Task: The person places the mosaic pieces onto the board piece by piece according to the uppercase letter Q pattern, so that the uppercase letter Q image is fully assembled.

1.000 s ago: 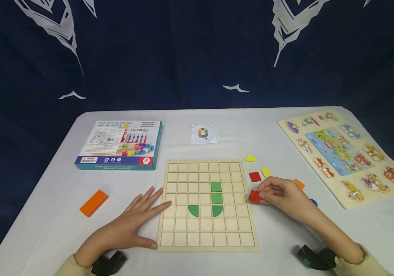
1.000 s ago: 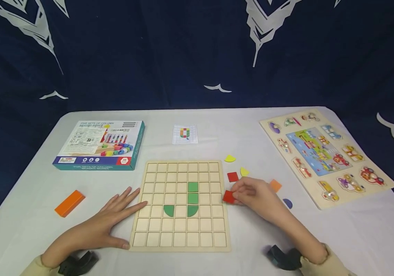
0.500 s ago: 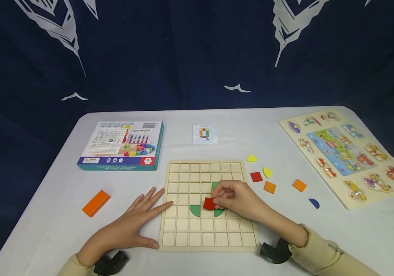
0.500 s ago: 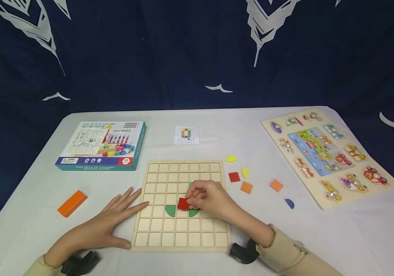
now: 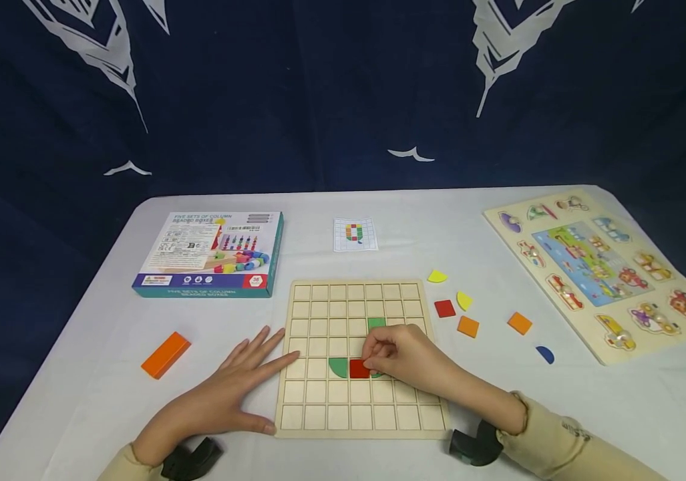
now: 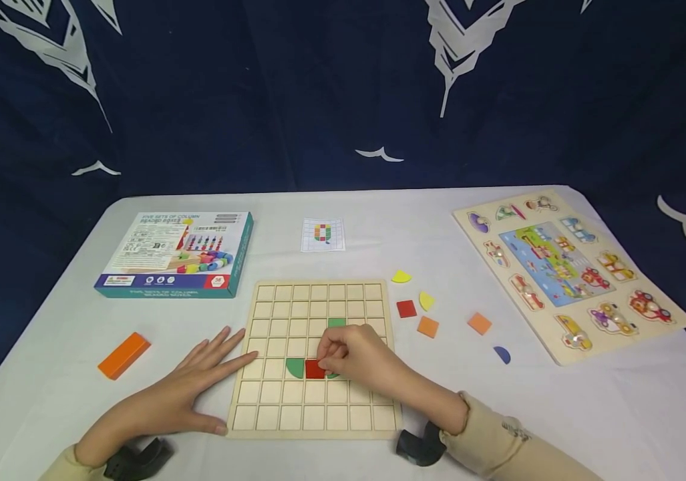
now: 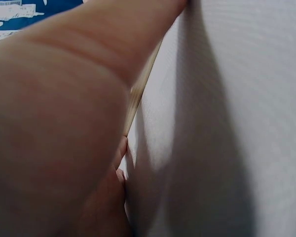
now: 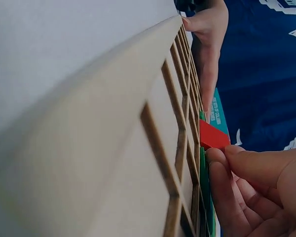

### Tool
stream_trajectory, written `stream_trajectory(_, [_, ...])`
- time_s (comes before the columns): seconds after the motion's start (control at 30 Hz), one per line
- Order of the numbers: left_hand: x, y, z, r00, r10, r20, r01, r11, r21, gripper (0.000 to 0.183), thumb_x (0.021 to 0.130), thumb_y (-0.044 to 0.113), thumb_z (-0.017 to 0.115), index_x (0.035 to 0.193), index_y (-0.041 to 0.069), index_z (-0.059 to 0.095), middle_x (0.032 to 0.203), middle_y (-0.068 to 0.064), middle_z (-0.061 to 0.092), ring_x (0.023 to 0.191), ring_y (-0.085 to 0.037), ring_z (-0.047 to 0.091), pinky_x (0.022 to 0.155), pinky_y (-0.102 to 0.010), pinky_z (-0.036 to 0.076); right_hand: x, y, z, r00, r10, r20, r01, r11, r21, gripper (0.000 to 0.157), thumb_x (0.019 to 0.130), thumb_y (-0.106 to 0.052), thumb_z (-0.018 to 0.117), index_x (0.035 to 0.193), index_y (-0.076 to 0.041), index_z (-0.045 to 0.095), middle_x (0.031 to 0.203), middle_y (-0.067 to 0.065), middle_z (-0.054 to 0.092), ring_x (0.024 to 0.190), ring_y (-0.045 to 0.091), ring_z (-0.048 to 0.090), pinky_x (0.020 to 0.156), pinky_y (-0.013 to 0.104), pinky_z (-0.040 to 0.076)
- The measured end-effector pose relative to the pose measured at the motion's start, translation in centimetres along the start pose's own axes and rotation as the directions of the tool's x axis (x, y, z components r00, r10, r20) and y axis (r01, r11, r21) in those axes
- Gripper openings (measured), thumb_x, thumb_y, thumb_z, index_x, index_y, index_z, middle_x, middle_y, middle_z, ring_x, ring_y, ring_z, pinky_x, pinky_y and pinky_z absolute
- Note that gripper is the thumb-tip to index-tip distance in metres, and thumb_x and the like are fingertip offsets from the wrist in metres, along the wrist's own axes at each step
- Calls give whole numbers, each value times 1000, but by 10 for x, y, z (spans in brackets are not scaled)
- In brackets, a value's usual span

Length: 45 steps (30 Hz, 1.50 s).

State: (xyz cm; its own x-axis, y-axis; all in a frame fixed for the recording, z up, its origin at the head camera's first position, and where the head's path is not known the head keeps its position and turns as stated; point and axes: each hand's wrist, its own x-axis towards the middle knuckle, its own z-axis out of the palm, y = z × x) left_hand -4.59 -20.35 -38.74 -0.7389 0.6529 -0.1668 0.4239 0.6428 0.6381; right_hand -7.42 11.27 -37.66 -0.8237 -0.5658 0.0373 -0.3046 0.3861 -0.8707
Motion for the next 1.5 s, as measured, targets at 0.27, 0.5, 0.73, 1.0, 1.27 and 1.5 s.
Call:
stream_trajectory(0.27, [0,0,0,1000,7,-5,-7,1000,11,99,64,49,80,148,30,29,156,0,4,139,-24,-8,106,-56,-1,0,-2,-1,999,-35,-38,32,996,-87,16,78,1,73,76,-13,67,67,-10,60,60,4,55,55,22,49])
stream_trajectory(0.5, [-1,0,1,1000,7,-1,-7,1000,18,99,65,50,79,148,30,29,156,1,3,139,-23,-8,106,-56,-1,-4,-1,-15,997,-17,-81,11,997,-75,10,80,-2,72,82,-11,71,74,-10,62,65,7,58,60,23,50])
stream_trajectory(0.73, [-2,2,1,1000,3,-12,-3,1000,3,98,65,51,78,147,31,30,156,0,5,139,-25,-8,105,-57,-1,-20,14,-61,977,65,-202,-69,998,-14,10,82,-1,70,92,-2,70,90,5,67,80,16,64,68,25,53])
stream_trajectory(1.0, [-1,3,1,1000,-8,-7,8,1000,0,97,65,54,76,147,33,29,156,2,5,140,-25,-7,105,-57,-1,-55,39,-101,909,180,-377,-267,945,-191,15,83,-6,70,98,0,70,93,8,67,81,20,63,67,21,51])
stream_trajectory(1.27, [-4,5,0,1000,-12,-11,12,1000,-2,96,65,55,76,147,32,30,156,1,5,140,-25,-7,105,-57,-2,-61,52,-97,911,170,-377,-306,890,-338,22,74,-6,78,94,-4,69,80,-2,56,71,15,52,60,23,45])
stream_trajectory(1.5, [-2,3,1,1000,-12,-7,12,1000,-8,97,65,55,76,147,33,30,156,1,5,139,-23,-8,105,-56,-2,-61,51,-92,922,123,-367,-272,880,-388,25,71,1,78,91,-5,65,79,-2,53,71,16,49,58,25,42])
